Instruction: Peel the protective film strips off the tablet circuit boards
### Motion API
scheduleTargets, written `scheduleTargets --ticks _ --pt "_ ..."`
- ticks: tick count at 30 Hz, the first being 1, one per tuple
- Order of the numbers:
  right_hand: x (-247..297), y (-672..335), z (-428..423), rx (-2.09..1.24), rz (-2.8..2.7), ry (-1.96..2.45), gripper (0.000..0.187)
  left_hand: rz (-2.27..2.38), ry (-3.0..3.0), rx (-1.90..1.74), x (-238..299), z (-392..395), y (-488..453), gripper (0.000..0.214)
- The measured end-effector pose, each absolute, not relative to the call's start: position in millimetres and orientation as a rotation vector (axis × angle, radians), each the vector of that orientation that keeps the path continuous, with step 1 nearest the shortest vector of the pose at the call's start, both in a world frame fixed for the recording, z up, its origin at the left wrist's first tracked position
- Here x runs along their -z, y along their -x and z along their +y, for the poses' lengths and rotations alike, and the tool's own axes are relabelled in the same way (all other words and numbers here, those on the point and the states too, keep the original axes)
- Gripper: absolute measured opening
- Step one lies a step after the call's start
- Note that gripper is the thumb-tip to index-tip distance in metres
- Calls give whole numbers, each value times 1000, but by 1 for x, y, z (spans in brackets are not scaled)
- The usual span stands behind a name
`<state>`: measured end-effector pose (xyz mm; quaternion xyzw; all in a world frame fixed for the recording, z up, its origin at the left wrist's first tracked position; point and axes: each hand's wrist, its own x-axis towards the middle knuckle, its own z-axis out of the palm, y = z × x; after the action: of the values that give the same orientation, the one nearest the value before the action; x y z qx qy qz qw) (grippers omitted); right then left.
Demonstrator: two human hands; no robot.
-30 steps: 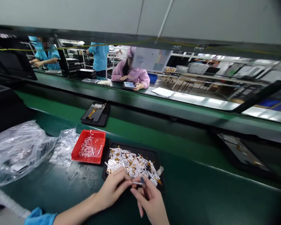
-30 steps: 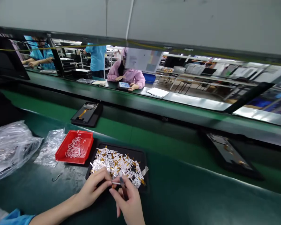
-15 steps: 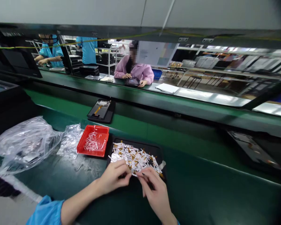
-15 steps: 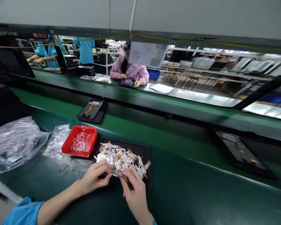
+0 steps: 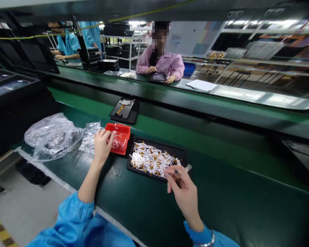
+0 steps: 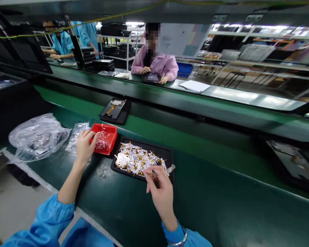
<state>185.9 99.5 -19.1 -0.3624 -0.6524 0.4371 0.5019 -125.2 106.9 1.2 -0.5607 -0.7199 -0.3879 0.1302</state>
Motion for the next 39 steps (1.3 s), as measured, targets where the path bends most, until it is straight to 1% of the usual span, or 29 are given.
scheduleTargets --ticks 4,8,14,20,26,31,35,39 --pt "16 -187 99 -1078 -1526 862 9 -2195 1532 977 1 106 126 23" --pt "15 -188 100 -1101 -1493 865 6 -2256 1477 873 -7 105 127 11" --pt "12 -187 103 -1088 -1470 890 6 -2247 1617 616 -33 135 142 23" --pt "8 -189 105 -1057 -1460 868 9 -2133 1921 446 -36 163 156 17" --pt "4 -193 105 -1045 -1450 872 15 -2074 2019 449 -27 150 165 16" --pt "1 -194 105 -1082 -1416 899 20 -2051 2094 464 -48 143 165 19" --pt "-1 -195 105 -1157 -1370 910 24 -2147 2016 577 -66 187 163 24" --pt "-1 -198 107 -1220 -1364 926 27 -2281 1939 759 -67 253 155 35"
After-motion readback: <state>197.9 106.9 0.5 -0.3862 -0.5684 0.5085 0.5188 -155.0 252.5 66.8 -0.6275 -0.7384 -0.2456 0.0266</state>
